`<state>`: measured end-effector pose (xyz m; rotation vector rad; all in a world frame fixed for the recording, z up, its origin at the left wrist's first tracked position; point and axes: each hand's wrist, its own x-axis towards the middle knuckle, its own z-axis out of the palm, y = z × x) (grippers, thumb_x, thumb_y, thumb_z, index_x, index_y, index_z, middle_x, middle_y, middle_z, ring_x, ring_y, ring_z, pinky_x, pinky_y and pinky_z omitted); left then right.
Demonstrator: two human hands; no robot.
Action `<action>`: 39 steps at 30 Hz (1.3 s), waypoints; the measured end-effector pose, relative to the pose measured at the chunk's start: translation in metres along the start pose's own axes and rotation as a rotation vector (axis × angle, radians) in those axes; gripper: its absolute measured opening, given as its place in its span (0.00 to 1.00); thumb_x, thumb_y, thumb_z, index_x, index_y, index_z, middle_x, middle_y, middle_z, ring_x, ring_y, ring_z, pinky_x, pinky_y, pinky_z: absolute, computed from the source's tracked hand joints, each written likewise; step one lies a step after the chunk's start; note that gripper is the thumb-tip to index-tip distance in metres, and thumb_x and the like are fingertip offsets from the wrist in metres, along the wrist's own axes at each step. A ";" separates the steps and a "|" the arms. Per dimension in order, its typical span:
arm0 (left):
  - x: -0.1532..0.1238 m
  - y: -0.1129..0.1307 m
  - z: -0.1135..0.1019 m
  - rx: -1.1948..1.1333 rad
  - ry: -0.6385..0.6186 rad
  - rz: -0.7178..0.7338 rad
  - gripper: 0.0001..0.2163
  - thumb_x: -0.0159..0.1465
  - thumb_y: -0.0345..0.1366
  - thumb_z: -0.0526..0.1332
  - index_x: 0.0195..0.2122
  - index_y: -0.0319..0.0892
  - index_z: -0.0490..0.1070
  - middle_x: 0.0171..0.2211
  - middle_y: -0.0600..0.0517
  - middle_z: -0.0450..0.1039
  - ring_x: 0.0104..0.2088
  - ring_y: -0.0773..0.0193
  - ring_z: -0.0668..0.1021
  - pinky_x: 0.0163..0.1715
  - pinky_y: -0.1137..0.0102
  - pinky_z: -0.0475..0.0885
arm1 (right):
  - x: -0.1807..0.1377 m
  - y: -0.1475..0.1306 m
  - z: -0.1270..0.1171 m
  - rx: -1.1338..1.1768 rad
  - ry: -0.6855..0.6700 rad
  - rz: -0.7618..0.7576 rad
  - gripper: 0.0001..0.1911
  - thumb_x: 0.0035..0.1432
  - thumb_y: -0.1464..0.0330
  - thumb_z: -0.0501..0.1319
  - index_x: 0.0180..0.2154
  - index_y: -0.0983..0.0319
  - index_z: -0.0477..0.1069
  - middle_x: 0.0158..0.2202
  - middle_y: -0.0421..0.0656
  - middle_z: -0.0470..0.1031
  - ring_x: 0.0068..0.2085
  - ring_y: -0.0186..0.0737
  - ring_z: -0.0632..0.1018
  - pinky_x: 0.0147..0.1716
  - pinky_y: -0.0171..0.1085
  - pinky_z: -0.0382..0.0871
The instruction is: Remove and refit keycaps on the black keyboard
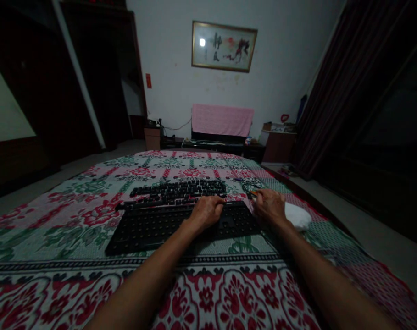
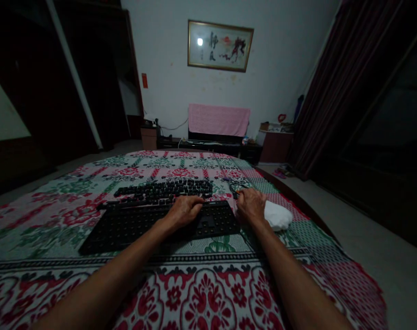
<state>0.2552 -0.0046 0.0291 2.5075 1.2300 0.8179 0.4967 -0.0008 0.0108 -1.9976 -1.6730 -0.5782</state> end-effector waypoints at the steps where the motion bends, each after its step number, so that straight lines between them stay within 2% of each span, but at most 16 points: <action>1: -0.003 -0.009 -0.007 0.033 0.008 -0.005 0.15 0.59 0.34 0.49 0.42 0.44 0.71 0.39 0.51 0.75 0.39 0.65 0.75 0.42 0.71 0.67 | 0.000 -0.007 0.001 0.013 0.011 -0.044 0.14 0.55 0.69 0.47 0.32 0.62 0.71 0.33 0.46 0.72 0.37 0.42 0.68 0.37 0.39 0.52; 4: -0.017 -0.043 -0.029 0.197 0.027 -0.070 0.14 0.59 0.34 0.50 0.42 0.43 0.71 0.39 0.50 0.74 0.40 0.64 0.74 0.43 0.70 0.66 | 0.002 -0.028 0.007 0.097 -0.003 -0.176 0.15 0.57 0.69 0.47 0.27 0.63 0.70 0.29 0.46 0.71 0.34 0.39 0.68 0.36 0.37 0.53; 6: -0.029 -0.066 -0.041 0.316 0.043 -0.113 0.14 0.59 0.34 0.50 0.42 0.43 0.71 0.39 0.49 0.73 0.40 0.63 0.73 0.42 0.69 0.67 | 0.004 -0.041 0.013 0.196 -0.035 -0.238 0.13 0.56 0.69 0.48 0.30 0.63 0.71 0.31 0.45 0.72 0.34 0.37 0.68 0.37 0.35 0.54; 8: -0.041 -0.084 -0.048 0.375 0.015 -0.125 0.13 0.59 0.33 0.49 0.41 0.43 0.71 0.40 0.49 0.71 0.40 0.63 0.73 0.42 0.70 0.67 | 0.004 -0.051 0.018 0.256 -0.085 -0.276 0.13 0.55 0.69 0.49 0.32 0.62 0.72 0.32 0.45 0.72 0.35 0.37 0.69 0.37 0.33 0.55; 11: -0.053 -0.099 -0.050 0.412 -0.026 -0.147 0.14 0.61 0.34 0.47 0.39 0.42 0.71 0.39 0.48 0.70 0.40 0.64 0.72 0.43 0.70 0.67 | 0.002 -0.060 0.024 0.288 -0.162 -0.283 0.12 0.54 0.70 0.49 0.33 0.63 0.72 0.33 0.45 0.72 0.36 0.36 0.70 0.36 0.32 0.56; 18: -0.056 -0.101 -0.042 0.437 -0.057 -0.194 0.14 0.61 0.35 0.47 0.43 0.42 0.69 0.40 0.48 0.71 0.42 0.62 0.72 0.45 0.68 0.65 | -0.002 -0.056 0.022 0.260 -0.300 -0.279 0.18 0.58 0.67 0.45 0.27 0.63 0.70 0.28 0.43 0.71 0.31 0.35 0.70 0.31 0.31 0.56; 25: -0.059 -0.104 -0.043 0.447 -0.113 -0.189 0.16 0.62 0.36 0.45 0.45 0.41 0.67 0.41 0.47 0.71 0.42 0.61 0.72 0.44 0.68 0.66 | 0.002 -0.055 0.020 0.234 -0.386 -0.220 0.16 0.57 0.65 0.46 0.26 0.63 0.69 0.28 0.43 0.72 0.30 0.34 0.69 0.29 0.31 0.55; 29: -0.059 -0.111 -0.046 0.414 -0.175 -0.154 0.16 0.61 0.35 0.47 0.47 0.41 0.66 0.43 0.47 0.70 0.42 0.61 0.72 0.44 0.68 0.66 | 0.004 -0.049 0.017 0.324 -0.461 -0.299 0.15 0.56 0.67 0.46 0.30 0.63 0.70 0.31 0.42 0.72 0.33 0.34 0.70 0.32 0.30 0.57; 32: -0.057 -0.112 -0.048 0.404 -0.195 -0.153 0.16 0.61 0.34 0.47 0.47 0.42 0.67 0.43 0.47 0.70 0.42 0.62 0.72 0.43 0.69 0.66 | 0.005 -0.046 0.016 0.383 -0.508 -0.300 0.14 0.55 0.69 0.47 0.34 0.62 0.70 0.35 0.42 0.73 0.37 0.35 0.71 0.35 0.29 0.58; 36: -0.056 -0.105 -0.049 0.420 -0.217 -0.177 0.16 0.61 0.32 0.45 0.45 0.41 0.68 0.40 0.46 0.71 0.41 0.60 0.73 0.42 0.68 0.66 | 0.007 -0.048 0.018 0.342 -0.559 -0.274 0.14 0.54 0.70 0.47 0.35 0.62 0.71 0.36 0.43 0.73 0.37 0.36 0.71 0.37 0.30 0.59; 39: -0.058 -0.098 -0.050 0.425 -0.206 -0.184 0.17 0.61 0.29 0.45 0.48 0.41 0.66 0.40 0.45 0.71 0.42 0.61 0.72 0.42 0.68 0.66 | 0.007 -0.050 0.020 0.302 -0.545 -0.259 0.15 0.55 0.70 0.47 0.36 0.62 0.71 0.36 0.43 0.73 0.36 0.37 0.72 0.35 0.31 0.59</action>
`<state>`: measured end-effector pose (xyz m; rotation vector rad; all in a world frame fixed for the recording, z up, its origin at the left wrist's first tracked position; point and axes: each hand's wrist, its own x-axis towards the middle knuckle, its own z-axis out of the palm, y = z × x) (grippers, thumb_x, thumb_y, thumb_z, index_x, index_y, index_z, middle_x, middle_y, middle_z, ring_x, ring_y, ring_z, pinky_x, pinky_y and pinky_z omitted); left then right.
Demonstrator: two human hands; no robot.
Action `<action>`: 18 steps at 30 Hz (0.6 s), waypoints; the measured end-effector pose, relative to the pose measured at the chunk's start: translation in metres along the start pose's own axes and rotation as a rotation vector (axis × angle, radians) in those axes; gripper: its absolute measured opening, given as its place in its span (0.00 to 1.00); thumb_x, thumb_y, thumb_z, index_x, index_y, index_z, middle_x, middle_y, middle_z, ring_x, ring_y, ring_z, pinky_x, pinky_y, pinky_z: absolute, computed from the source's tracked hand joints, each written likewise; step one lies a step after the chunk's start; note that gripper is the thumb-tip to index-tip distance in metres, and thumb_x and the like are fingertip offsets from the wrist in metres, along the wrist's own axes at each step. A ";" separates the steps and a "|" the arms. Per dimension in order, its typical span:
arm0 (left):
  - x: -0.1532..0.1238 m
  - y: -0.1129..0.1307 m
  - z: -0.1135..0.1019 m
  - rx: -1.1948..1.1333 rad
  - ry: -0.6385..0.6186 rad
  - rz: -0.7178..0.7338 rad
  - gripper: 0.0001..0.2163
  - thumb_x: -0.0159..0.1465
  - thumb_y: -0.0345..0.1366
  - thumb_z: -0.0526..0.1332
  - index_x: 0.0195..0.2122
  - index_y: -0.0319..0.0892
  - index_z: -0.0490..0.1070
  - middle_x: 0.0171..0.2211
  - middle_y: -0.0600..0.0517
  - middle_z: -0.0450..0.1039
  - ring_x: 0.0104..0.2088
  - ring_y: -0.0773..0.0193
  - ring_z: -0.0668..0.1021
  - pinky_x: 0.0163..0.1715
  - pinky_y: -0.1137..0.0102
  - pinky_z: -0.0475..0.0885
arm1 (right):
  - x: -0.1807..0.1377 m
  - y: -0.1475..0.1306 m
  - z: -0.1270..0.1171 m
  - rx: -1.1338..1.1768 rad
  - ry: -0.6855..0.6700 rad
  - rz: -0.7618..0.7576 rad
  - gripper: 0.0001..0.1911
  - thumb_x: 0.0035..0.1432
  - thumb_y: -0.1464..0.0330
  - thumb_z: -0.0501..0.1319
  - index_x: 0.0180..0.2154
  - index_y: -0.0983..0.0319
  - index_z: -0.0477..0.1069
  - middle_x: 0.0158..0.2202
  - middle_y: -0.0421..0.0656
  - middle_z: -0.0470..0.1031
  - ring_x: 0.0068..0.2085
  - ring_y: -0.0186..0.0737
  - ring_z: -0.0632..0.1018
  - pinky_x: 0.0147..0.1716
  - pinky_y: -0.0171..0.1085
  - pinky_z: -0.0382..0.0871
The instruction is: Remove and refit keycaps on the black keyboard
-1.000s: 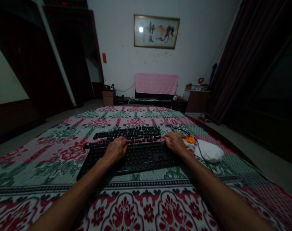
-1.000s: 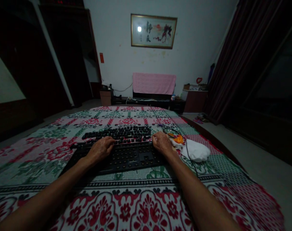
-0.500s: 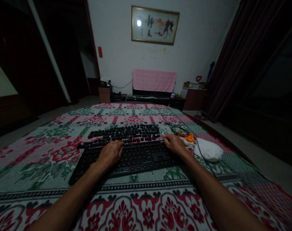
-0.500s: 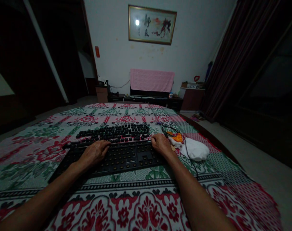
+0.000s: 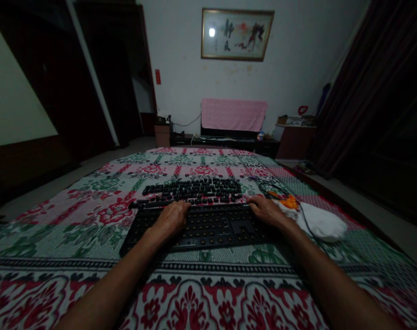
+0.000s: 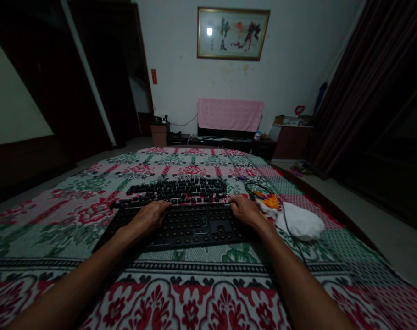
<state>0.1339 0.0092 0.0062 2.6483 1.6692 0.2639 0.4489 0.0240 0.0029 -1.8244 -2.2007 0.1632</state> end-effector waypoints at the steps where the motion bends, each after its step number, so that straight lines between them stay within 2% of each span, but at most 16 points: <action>1: -0.001 0.002 -0.001 0.000 0.002 -0.001 0.18 0.61 0.29 0.45 0.49 0.41 0.64 0.40 0.45 0.70 0.42 0.61 0.72 0.41 0.68 0.66 | 0.000 -0.001 0.001 -0.013 0.006 0.001 0.15 0.55 0.69 0.47 0.36 0.62 0.71 0.36 0.44 0.73 0.36 0.37 0.72 0.35 0.31 0.59; 12: -0.005 0.001 -0.009 0.042 -0.049 -0.006 0.19 0.57 0.25 0.47 0.48 0.41 0.65 0.39 0.44 0.70 0.40 0.59 0.73 0.39 0.67 0.67 | -0.005 -0.019 -0.003 -0.052 0.021 0.016 0.15 0.55 0.70 0.47 0.34 0.62 0.71 0.33 0.44 0.74 0.33 0.37 0.72 0.31 0.31 0.57; 18: -0.008 0.004 -0.012 0.042 -0.049 -0.031 0.19 0.57 0.24 0.46 0.48 0.42 0.64 0.41 0.45 0.69 0.41 0.61 0.72 0.40 0.69 0.66 | -0.005 -0.024 -0.001 -0.036 0.062 0.026 0.16 0.55 0.70 0.47 0.40 0.61 0.71 0.39 0.44 0.74 0.39 0.38 0.72 0.37 0.31 0.58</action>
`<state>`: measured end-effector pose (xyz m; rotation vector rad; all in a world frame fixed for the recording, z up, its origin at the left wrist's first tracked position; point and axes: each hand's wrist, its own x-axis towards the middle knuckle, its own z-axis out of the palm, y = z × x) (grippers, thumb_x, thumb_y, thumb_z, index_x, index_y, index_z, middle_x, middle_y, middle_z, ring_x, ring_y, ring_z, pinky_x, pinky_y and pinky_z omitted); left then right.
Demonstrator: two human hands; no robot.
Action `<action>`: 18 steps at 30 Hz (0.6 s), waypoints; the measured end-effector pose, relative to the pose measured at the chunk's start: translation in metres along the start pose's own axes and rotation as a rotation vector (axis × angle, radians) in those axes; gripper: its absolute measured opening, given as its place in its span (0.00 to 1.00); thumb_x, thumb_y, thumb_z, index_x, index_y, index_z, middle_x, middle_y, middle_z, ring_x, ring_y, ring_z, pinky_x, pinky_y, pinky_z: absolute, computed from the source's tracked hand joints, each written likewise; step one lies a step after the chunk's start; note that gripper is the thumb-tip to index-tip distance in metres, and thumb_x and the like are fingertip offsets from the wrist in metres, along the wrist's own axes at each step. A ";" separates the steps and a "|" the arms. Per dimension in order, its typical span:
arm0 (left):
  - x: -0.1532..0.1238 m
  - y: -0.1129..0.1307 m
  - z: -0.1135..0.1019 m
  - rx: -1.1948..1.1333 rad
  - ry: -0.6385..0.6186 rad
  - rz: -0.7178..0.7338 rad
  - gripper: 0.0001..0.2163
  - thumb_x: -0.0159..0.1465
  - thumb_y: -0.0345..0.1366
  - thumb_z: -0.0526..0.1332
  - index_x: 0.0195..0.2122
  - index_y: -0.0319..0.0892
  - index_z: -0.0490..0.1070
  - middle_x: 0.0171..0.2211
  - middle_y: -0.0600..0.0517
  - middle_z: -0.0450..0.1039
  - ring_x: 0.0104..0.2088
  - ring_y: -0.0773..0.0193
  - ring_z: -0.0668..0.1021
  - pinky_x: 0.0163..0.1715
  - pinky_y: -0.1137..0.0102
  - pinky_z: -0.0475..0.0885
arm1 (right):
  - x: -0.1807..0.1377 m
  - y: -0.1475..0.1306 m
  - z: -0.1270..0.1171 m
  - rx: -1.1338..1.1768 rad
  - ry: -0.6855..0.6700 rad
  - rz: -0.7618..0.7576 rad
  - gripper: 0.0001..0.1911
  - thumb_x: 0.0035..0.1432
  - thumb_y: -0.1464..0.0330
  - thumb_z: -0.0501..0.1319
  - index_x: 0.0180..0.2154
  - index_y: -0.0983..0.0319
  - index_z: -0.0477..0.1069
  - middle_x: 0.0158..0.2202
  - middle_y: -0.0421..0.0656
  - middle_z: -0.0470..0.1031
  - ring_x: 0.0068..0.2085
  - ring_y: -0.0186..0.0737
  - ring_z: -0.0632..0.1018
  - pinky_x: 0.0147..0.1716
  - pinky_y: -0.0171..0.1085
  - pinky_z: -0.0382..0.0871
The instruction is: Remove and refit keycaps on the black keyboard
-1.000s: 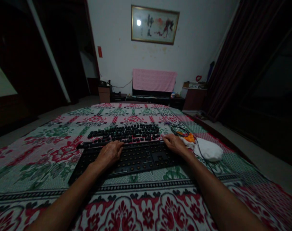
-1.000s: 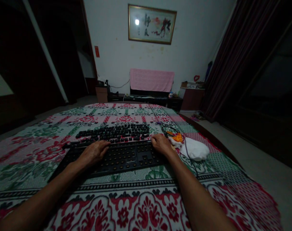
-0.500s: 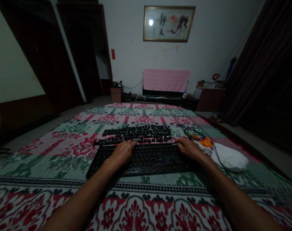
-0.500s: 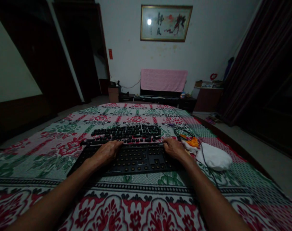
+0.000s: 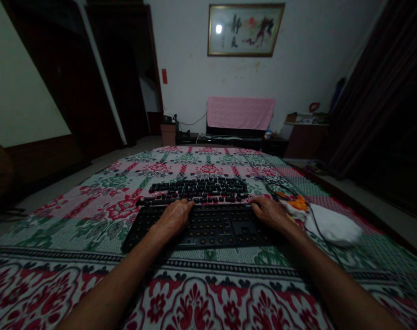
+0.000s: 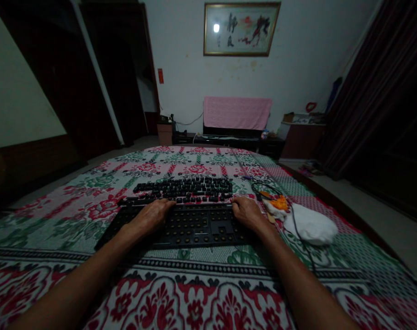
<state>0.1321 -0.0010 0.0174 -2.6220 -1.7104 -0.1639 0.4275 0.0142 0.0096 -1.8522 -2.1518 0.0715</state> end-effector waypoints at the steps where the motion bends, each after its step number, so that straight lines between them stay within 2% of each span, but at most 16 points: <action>1: 0.000 0.000 0.000 -0.004 0.000 -0.006 0.20 0.56 0.24 0.47 0.48 0.42 0.64 0.41 0.45 0.69 0.41 0.61 0.72 0.40 0.69 0.66 | 0.000 -0.001 0.000 -0.008 0.004 0.008 0.16 0.55 0.70 0.47 0.41 0.61 0.71 0.39 0.45 0.74 0.39 0.38 0.72 0.37 0.31 0.59; 6: 0.004 -0.004 0.006 -0.012 0.015 -0.010 0.21 0.55 0.23 0.48 0.48 0.43 0.64 0.40 0.45 0.69 0.42 0.61 0.72 0.41 0.69 0.66 | -0.001 -0.004 0.000 -0.023 0.026 0.033 0.17 0.55 0.70 0.48 0.41 0.60 0.72 0.40 0.44 0.74 0.40 0.38 0.73 0.38 0.32 0.59; 13: 0.005 -0.007 0.010 0.000 0.050 0.021 0.18 0.56 0.25 0.48 0.46 0.42 0.67 0.37 0.46 0.72 0.37 0.60 0.74 0.37 0.68 0.68 | 0.000 -0.002 0.005 -0.031 0.047 0.033 0.16 0.54 0.70 0.48 0.39 0.61 0.72 0.37 0.45 0.74 0.38 0.39 0.73 0.36 0.33 0.59; 16: 0.006 -0.018 0.003 -0.072 0.070 0.045 0.16 0.58 0.30 0.48 0.44 0.43 0.69 0.38 0.47 0.73 0.39 0.61 0.74 0.40 0.69 0.67 | 0.000 -0.001 0.006 -0.040 0.073 0.016 0.16 0.54 0.70 0.48 0.38 0.62 0.72 0.37 0.45 0.74 0.37 0.39 0.73 0.36 0.33 0.60; 18: 0.007 -0.032 -0.003 -0.122 0.123 0.024 0.16 0.59 0.34 0.49 0.46 0.43 0.68 0.43 0.49 0.72 0.43 0.62 0.73 0.44 0.70 0.65 | 0.000 -0.004 0.006 -0.023 0.128 -0.010 0.15 0.53 0.70 0.49 0.39 0.63 0.71 0.38 0.46 0.74 0.39 0.39 0.72 0.38 0.33 0.60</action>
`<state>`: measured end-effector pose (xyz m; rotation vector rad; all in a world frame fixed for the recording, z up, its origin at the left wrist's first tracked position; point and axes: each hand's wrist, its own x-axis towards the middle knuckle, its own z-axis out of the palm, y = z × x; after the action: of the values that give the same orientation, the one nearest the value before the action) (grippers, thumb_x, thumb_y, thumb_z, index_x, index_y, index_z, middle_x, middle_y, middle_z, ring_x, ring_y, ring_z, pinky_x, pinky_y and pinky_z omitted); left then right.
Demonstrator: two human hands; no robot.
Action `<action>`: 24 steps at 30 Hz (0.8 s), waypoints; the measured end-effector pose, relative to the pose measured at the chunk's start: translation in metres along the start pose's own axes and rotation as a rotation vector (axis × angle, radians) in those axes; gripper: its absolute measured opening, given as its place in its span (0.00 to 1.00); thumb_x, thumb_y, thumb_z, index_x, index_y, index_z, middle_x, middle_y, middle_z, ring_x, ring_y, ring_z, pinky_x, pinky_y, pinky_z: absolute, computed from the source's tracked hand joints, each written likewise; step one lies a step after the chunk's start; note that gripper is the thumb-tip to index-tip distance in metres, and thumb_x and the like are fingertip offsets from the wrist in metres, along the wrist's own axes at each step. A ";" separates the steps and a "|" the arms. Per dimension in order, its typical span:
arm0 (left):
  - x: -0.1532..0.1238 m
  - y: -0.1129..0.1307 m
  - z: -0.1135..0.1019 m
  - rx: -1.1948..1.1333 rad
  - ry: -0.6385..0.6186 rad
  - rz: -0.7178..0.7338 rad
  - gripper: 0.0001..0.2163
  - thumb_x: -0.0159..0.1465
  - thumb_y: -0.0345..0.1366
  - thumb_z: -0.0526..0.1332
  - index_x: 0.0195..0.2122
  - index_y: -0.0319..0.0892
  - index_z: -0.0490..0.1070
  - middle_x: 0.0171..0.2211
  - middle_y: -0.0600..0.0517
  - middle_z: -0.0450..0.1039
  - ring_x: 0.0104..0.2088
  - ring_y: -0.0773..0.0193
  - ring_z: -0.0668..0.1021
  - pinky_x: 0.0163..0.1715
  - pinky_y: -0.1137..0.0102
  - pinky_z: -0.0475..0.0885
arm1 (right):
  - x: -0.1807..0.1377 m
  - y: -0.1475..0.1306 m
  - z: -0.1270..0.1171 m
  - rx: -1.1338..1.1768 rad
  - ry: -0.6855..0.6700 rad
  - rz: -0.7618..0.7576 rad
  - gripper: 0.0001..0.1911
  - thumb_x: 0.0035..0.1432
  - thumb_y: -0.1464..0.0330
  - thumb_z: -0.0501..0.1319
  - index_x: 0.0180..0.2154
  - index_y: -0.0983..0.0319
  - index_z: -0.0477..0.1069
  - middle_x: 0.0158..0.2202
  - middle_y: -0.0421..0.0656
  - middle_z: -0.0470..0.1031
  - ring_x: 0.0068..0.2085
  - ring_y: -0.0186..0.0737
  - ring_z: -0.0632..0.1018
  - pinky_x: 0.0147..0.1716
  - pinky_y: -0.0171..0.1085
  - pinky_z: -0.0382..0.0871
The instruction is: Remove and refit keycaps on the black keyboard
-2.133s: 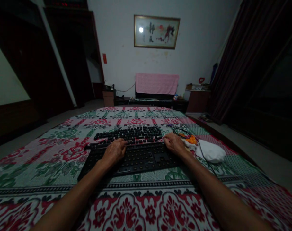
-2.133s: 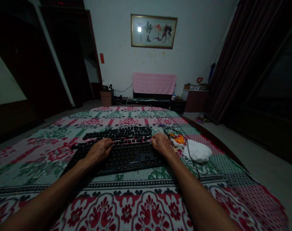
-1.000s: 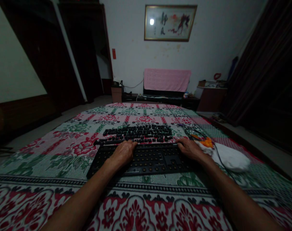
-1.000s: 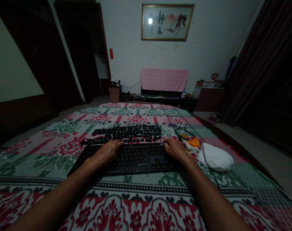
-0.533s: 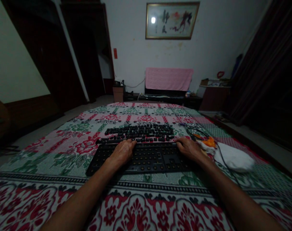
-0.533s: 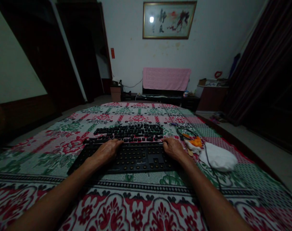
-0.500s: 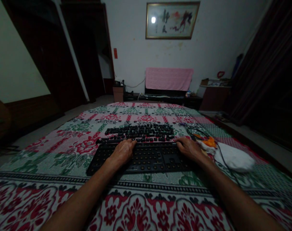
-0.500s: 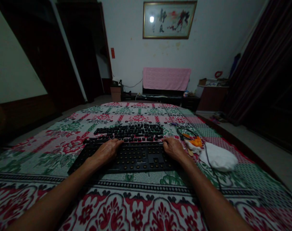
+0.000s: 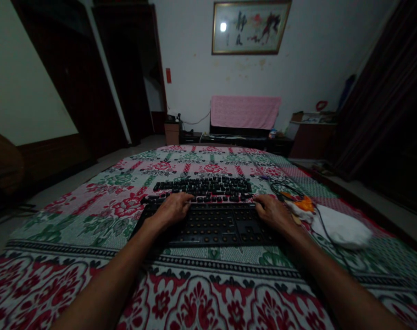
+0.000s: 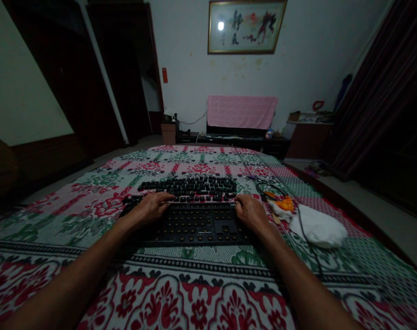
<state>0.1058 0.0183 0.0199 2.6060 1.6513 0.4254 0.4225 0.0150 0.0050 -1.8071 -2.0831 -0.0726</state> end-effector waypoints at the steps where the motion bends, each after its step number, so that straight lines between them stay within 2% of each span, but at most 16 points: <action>1: 0.000 -0.008 -0.004 0.000 0.030 -0.045 0.16 0.58 0.34 0.49 0.46 0.43 0.69 0.44 0.50 0.72 0.44 0.62 0.72 0.46 0.70 0.64 | 0.000 -0.002 0.000 0.018 0.035 -0.013 0.15 0.53 0.71 0.49 0.40 0.63 0.71 0.39 0.46 0.73 0.40 0.39 0.72 0.40 0.33 0.60; 3: 0.000 -0.023 -0.012 0.027 0.075 -0.161 0.16 0.59 0.36 0.49 0.44 0.44 0.71 0.43 0.51 0.73 0.44 0.62 0.73 0.46 0.70 0.64 | 0.000 -0.009 0.000 0.065 0.089 -0.042 0.15 0.53 0.71 0.50 0.40 0.64 0.71 0.40 0.46 0.73 0.41 0.39 0.72 0.42 0.33 0.60; 6: -0.001 -0.036 -0.014 0.048 0.108 -0.303 0.16 0.59 0.37 0.48 0.42 0.44 0.72 0.41 0.52 0.74 0.41 0.63 0.74 0.44 0.71 0.65 | 0.000 -0.020 0.003 0.127 0.099 -0.113 0.14 0.53 0.72 0.50 0.39 0.63 0.71 0.39 0.45 0.73 0.41 0.38 0.72 0.43 0.33 0.60; 10: -0.002 -0.036 -0.009 0.047 0.042 -0.301 0.15 0.57 0.36 0.49 0.40 0.45 0.73 0.41 0.52 0.75 0.42 0.62 0.74 0.43 0.71 0.65 | -0.002 -0.028 0.010 0.158 0.068 -0.255 0.12 0.53 0.71 0.50 0.37 0.62 0.70 0.38 0.44 0.73 0.40 0.38 0.71 0.43 0.35 0.61; 13: -0.003 -0.042 -0.012 0.084 0.074 -0.354 0.16 0.57 0.35 0.50 0.41 0.45 0.73 0.41 0.50 0.74 0.42 0.61 0.74 0.42 0.72 0.65 | -0.004 -0.029 0.013 0.170 0.077 -0.341 0.12 0.54 0.71 0.50 0.37 0.62 0.69 0.38 0.45 0.72 0.40 0.39 0.71 0.42 0.37 0.62; 16: -0.009 -0.063 -0.019 0.137 0.118 -0.504 0.16 0.56 0.35 0.50 0.43 0.45 0.72 0.41 0.48 0.74 0.42 0.58 0.74 0.41 0.69 0.66 | -0.006 -0.030 0.015 0.174 0.080 -0.375 0.11 0.55 0.71 0.50 0.36 0.63 0.69 0.38 0.45 0.72 0.40 0.39 0.71 0.43 0.37 0.62; 19: -0.017 -0.093 -0.025 0.125 0.112 -0.613 0.16 0.54 0.35 0.52 0.43 0.44 0.72 0.42 0.48 0.74 0.42 0.57 0.74 0.41 0.68 0.66 | -0.006 -0.030 0.015 0.163 0.071 -0.374 0.11 0.55 0.71 0.50 0.35 0.63 0.69 0.37 0.46 0.71 0.40 0.39 0.71 0.42 0.37 0.63; 24: -0.026 -0.128 -0.019 -0.017 0.080 -0.673 0.17 0.51 0.39 0.58 0.41 0.39 0.73 0.38 0.47 0.75 0.37 0.59 0.75 0.34 0.72 0.67 | -0.004 -0.029 0.017 0.155 0.077 -0.365 0.10 0.55 0.71 0.50 0.35 0.63 0.69 0.37 0.46 0.71 0.40 0.40 0.71 0.42 0.38 0.63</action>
<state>-0.0223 0.0487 0.0116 1.8603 2.3704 0.4938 0.3903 0.0108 -0.0062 -1.3008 -2.2695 -0.0739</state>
